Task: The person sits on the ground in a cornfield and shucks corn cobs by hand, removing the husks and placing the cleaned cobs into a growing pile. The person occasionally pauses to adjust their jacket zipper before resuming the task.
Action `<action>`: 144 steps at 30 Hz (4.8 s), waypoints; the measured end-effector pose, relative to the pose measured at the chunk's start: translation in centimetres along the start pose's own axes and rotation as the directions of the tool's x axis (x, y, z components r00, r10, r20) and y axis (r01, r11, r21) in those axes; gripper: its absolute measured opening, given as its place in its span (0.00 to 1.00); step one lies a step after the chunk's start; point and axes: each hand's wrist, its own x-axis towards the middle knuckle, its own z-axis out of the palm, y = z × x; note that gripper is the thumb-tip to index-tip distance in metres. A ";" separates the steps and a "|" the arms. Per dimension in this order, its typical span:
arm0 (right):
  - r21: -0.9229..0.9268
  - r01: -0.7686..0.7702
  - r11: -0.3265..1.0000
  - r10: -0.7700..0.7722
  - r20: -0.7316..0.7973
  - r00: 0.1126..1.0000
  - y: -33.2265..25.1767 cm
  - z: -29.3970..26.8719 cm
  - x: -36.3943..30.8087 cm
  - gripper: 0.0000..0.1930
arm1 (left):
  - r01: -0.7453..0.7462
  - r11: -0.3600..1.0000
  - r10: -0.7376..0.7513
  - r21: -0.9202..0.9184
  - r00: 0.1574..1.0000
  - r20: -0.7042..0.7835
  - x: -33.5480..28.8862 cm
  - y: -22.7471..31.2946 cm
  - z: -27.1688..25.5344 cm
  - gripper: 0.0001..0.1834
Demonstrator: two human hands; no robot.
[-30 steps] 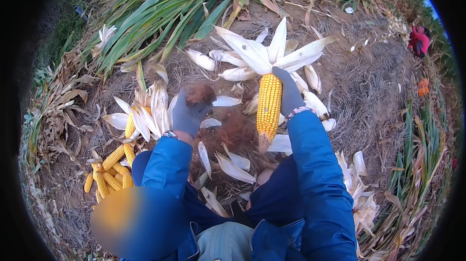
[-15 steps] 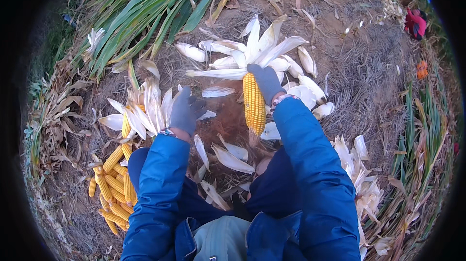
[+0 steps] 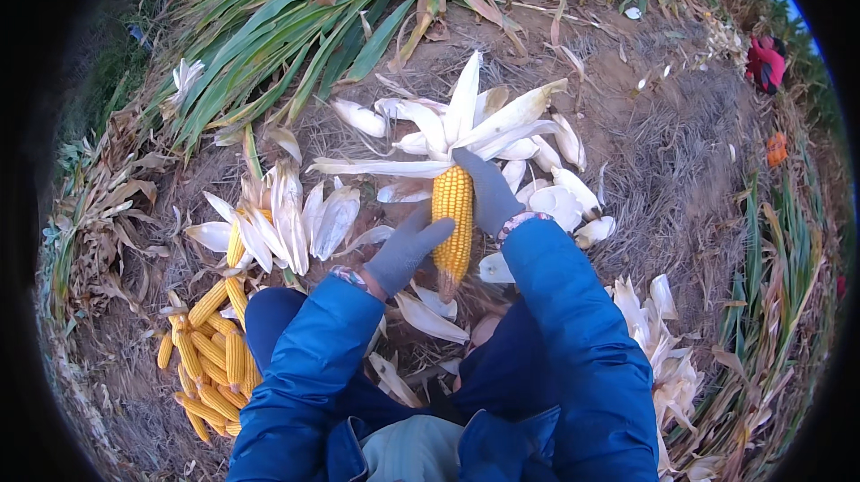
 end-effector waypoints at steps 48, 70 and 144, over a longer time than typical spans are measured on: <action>-0.837 0.548 -0.012 -0.705 0.396 0.588 -1.4 3.4 -1.5 0.17 | 0.308 0.844 -0.284 -0.440 0.951 0.120 -0.9 -0.2 -0.3 0.29; -0.057 0.379 0.924 -0.376 0.056 0.925 -1.2 5.1 0.8 0.10 | 0.354 0.759 -0.122 -0.547 0.902 0.415 -0.8 -2.7 -1.6 0.31; -0.880 0.378 0.288 -0.481 0.208 0.852 2.6 3.5 0.0 0.26 | 0.222 0.538 0.209 0.813 0.899 -0.384 -0.1 -1.3 -2.1 0.35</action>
